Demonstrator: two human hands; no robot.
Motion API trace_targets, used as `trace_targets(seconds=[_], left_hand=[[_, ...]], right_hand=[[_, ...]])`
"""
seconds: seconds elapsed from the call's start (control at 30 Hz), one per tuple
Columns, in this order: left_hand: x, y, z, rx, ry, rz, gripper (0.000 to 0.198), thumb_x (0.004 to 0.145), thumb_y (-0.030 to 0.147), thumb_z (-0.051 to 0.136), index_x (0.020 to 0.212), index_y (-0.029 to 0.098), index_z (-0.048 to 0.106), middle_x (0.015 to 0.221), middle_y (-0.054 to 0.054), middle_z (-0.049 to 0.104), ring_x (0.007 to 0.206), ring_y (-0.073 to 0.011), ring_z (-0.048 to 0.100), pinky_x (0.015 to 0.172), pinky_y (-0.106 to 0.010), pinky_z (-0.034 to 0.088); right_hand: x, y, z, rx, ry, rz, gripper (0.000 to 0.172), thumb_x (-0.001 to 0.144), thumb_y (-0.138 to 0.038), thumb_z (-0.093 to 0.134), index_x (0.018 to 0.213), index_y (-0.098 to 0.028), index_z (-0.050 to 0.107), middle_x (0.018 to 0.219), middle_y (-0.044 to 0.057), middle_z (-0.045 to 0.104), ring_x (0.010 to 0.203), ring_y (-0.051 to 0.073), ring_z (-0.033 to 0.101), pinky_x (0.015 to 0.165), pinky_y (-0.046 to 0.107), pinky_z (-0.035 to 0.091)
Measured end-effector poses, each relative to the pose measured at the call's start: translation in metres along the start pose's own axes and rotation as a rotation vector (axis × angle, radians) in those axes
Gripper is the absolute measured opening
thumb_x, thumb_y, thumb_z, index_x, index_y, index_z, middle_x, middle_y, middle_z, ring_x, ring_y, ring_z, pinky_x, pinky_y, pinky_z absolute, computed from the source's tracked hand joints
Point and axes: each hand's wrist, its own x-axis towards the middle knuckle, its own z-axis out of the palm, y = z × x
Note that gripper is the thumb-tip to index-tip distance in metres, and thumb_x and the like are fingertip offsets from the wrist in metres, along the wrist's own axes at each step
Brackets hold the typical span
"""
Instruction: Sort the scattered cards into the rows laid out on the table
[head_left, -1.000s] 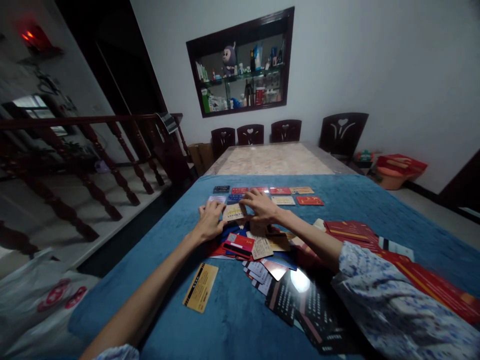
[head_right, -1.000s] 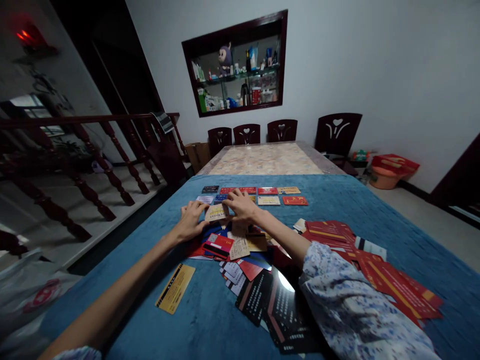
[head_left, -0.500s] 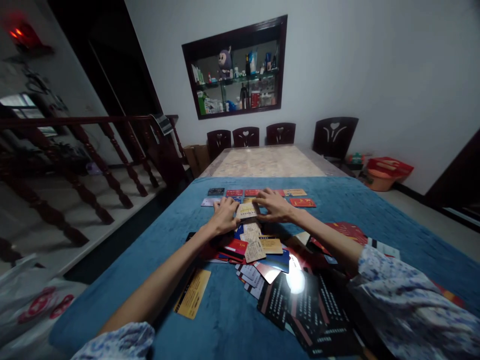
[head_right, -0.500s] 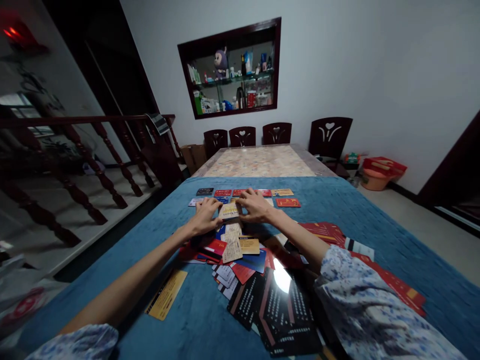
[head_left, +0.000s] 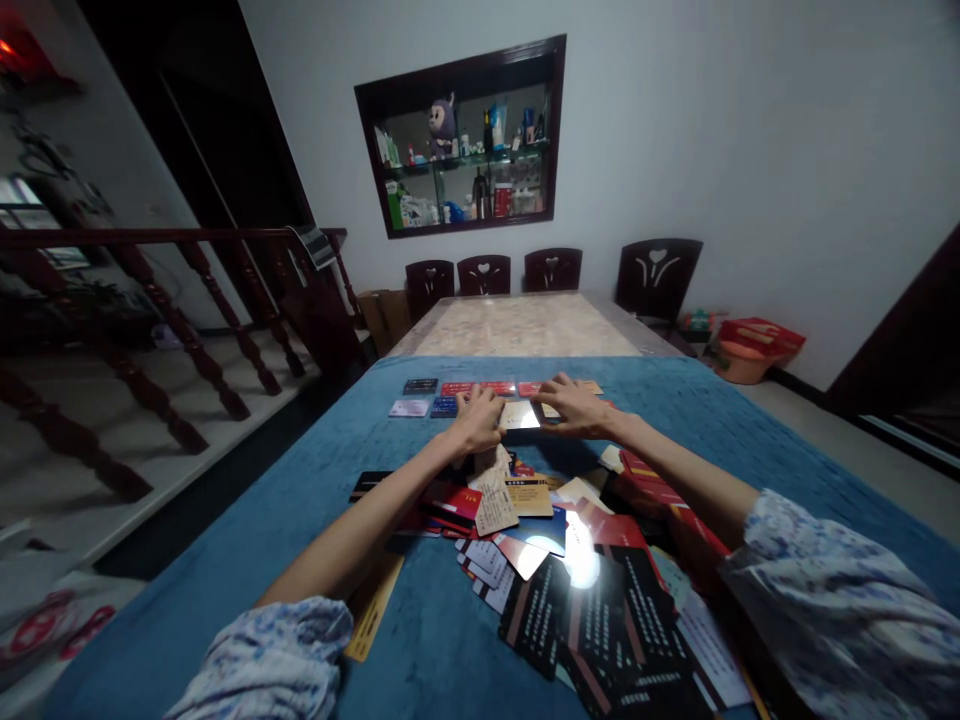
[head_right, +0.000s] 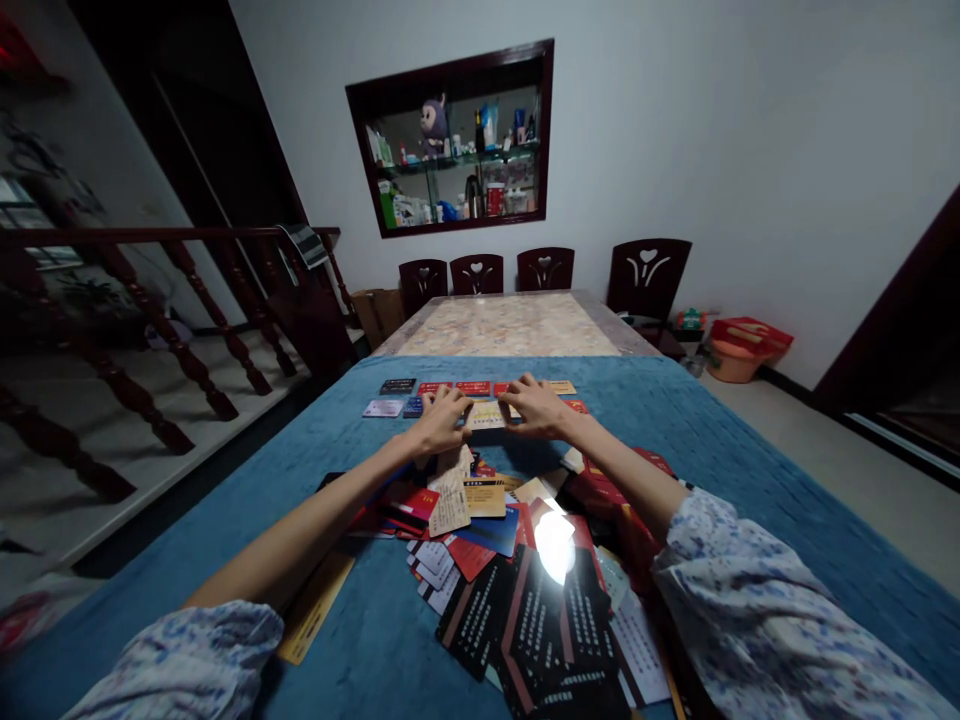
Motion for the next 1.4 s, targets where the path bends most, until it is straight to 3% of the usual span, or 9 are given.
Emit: trace_targets(seconds=[0.5,0.73,1.07,1.4], left_hand=[[0.053,0.016,0.019,0.051,-0.051,0.037,0.033,0.080,0.025,0.062,0.111,0.018,0.063,0.124,-0.016,0.057,0.121,-0.0354,0.042,0.099,-0.057,0.035],[0.066,0.018,0.022,0.039,-0.115,0.041,0.024,0.079,0.024,0.064,0.101,0.017,0.068,0.120,-0.018,0.061,0.121,-0.0379,0.041,0.098,-0.060,0.034],[0.081,0.013,0.028,0.072,-0.199,0.015,0.021,0.078,0.025,0.064,0.097,0.020,0.071,0.115,-0.014,0.066,0.124,-0.0387,0.042,0.101,-0.063,0.031],[0.088,0.015,0.026,0.085,-0.266,0.004,0.026,0.076,0.022,0.064,0.100,0.015,0.070,0.125,-0.018,0.058,0.128,-0.0401,0.040,0.104,-0.065,0.031]], right_hand=[[0.002,0.042,0.010,-0.047,-0.111,0.123,0.027,0.083,-0.033,0.061,0.106,-0.022,0.069,0.114,0.016,0.062,0.107,0.033,0.047,0.081,0.043,0.042],[0.009,0.044,0.015,-0.029,-0.137,0.194,0.027,0.088,-0.032,0.053,0.105,-0.022,0.071,0.109,0.017,0.065,0.107,0.034,0.050,0.083,0.049,0.044],[0.020,0.042,0.015,-0.089,-0.264,0.244,0.033,0.089,-0.033,0.046,0.108,-0.021,0.070,0.119,0.015,0.066,0.113,0.034,0.050,0.089,0.051,0.044],[0.030,0.041,0.016,-0.097,-0.341,0.271,0.036,0.084,-0.032,0.047,0.108,-0.019,0.071,0.118,0.017,0.067,0.111,0.036,0.052,0.089,0.050,0.043]])
